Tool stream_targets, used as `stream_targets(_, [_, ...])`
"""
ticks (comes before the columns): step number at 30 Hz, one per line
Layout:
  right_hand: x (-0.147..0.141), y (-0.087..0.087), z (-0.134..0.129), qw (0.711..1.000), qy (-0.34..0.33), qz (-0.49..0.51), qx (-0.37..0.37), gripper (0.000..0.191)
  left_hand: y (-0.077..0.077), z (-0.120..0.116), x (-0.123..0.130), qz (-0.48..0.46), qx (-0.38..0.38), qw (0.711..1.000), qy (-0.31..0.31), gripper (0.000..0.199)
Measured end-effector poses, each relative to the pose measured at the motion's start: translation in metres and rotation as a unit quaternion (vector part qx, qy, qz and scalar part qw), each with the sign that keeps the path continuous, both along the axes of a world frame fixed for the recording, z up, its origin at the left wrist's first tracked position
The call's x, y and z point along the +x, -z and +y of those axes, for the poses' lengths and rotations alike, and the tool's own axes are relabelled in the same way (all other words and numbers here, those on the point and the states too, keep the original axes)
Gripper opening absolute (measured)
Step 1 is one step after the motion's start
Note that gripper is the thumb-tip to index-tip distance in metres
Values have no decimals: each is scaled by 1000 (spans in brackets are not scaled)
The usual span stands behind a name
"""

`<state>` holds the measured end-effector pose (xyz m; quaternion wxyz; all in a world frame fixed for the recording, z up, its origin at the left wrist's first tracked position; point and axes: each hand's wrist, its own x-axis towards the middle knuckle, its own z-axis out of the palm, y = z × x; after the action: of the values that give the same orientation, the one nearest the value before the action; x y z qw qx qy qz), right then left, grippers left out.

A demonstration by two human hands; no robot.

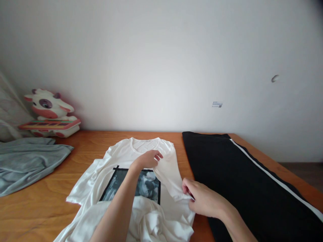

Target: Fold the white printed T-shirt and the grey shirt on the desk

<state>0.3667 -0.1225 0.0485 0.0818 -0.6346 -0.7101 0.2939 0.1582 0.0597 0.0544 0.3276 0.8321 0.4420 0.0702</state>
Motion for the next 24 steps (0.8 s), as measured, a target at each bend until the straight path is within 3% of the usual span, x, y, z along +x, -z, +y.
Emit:
stream_targets(7, [2, -1, 1, 1000, -8, 13, -4, 18, 6, -6, 7, 50, 23, 998, -17, 53])
stream_targets(12, [5, 2, 4, 999, -4, 30, -19, 19, 0, -5, 2, 47, 8, 998, -35, 52])
stream_targets(18, [2, 0, 6, 997, -25, 56, 49, 29, -7, -9, -7, 41, -66, 995, -56, 50])
stream_targets(24, [-10, -3, 8, 991, -66, 44, 105, 24, -6, -8, -10, 47, -70, 995, -50, 53])
